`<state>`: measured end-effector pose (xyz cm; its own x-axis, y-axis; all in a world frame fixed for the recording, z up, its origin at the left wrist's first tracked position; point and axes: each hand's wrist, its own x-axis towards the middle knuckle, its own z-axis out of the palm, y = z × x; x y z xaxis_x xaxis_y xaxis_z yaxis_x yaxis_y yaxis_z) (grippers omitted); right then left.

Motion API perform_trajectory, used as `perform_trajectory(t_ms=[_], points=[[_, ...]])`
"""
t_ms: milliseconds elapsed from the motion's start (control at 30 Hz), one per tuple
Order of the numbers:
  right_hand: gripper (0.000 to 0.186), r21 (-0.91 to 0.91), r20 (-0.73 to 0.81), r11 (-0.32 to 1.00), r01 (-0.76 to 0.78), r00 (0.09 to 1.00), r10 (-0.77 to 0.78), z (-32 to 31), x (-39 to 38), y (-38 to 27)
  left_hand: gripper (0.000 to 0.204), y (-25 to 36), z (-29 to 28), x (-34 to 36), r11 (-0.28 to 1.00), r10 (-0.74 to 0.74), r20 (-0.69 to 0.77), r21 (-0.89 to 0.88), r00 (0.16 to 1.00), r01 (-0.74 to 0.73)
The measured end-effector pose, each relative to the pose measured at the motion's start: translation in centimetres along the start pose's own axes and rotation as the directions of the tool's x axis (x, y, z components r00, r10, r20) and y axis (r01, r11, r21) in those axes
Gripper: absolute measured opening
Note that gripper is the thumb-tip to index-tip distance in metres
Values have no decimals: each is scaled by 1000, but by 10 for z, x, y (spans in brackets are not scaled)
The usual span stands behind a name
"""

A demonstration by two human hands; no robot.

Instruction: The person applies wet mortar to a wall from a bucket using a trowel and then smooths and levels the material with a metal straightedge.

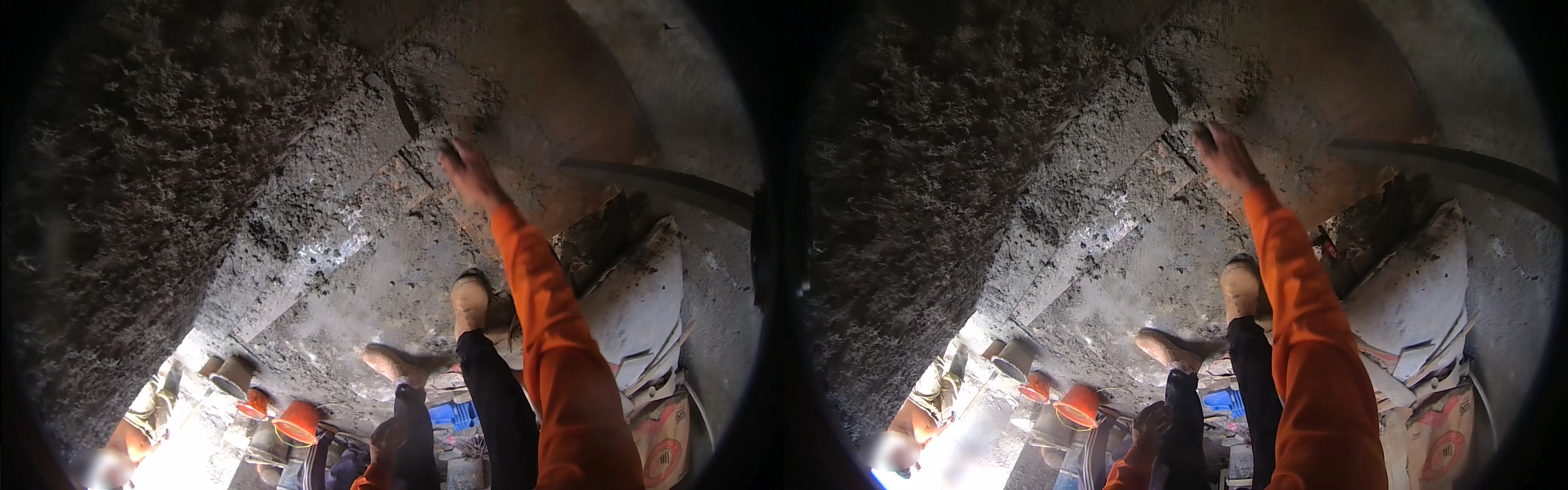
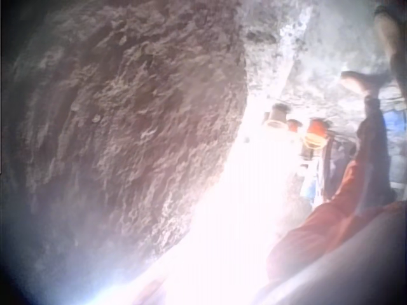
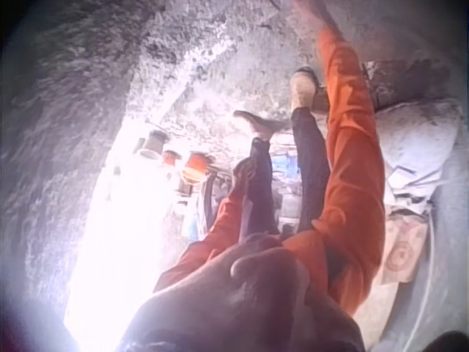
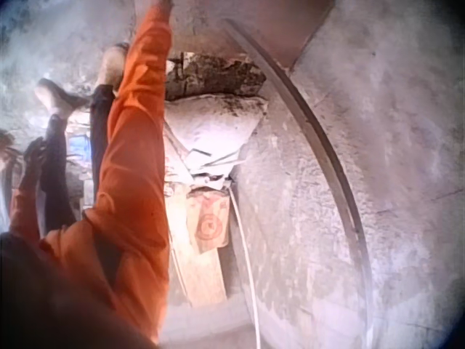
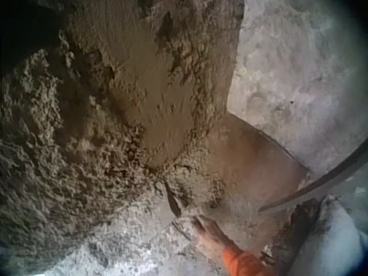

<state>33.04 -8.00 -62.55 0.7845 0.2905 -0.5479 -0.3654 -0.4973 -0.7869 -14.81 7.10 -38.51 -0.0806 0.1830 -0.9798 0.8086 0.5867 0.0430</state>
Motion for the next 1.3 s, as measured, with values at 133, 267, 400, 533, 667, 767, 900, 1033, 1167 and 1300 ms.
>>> perform_trajectory(t_ms=[133, 267, 400, 533, 667, 767, 900, 1033, 1167, 1300], points=[[45, -416, -199, 906, 78, 964, -174, -54, 43, 37, 38, -10, -4, 12, 992, -22, -8, 121, 1000, 23], [39, -198, -328, 971, -135, 942, 64, -63, -5, 26, 39, -11, -19, 10, 999, -34, -52, 20, 998, 35], [35, 328, -661, 945, -25, 708, 248, -33, -65, 39, 38, 12, 8, -7, 996, -11, -40, 82, 999, 14], [31, 69, -403, 997, -43, 913, 67, 16, -69, 32, 36, 10, 1, 1, 994, -89, -72, 54, 993, 93], [30, -333, -298, 940, -77, 954, -27, 4, -54, 39, 35, 11, 2, 7, 993, -12, 17, 120, 1000, 9], [28, -298, -460, 948, -112, 887, -39, -10, -79, 67, 35, 8, -15, 1, 998, -7, 8, 66, 1000, 7], [40, 233, -646, 966, -116, 723, 243, 19, -153, 108, 37, 9, -20, 7, 988, 17, -39, 154, 999, -11], [29, -141, -501, 990, -27, 864, -47, 17, -120, 61, 38, 18, -12, 7, 984, 2, -30, 176, 1000, 3], [36, -245, -586, 954, -175, 810, -2, -37, -26, 40, 39, 16, -14, 13, 973, -4, -36, 231, 999, 12], [36, 240, -849, 886, -397, 357, 390, -89, 6, 97, 39, 20, -7, 25, 966, -11, -18, 257, 1000, 16]])
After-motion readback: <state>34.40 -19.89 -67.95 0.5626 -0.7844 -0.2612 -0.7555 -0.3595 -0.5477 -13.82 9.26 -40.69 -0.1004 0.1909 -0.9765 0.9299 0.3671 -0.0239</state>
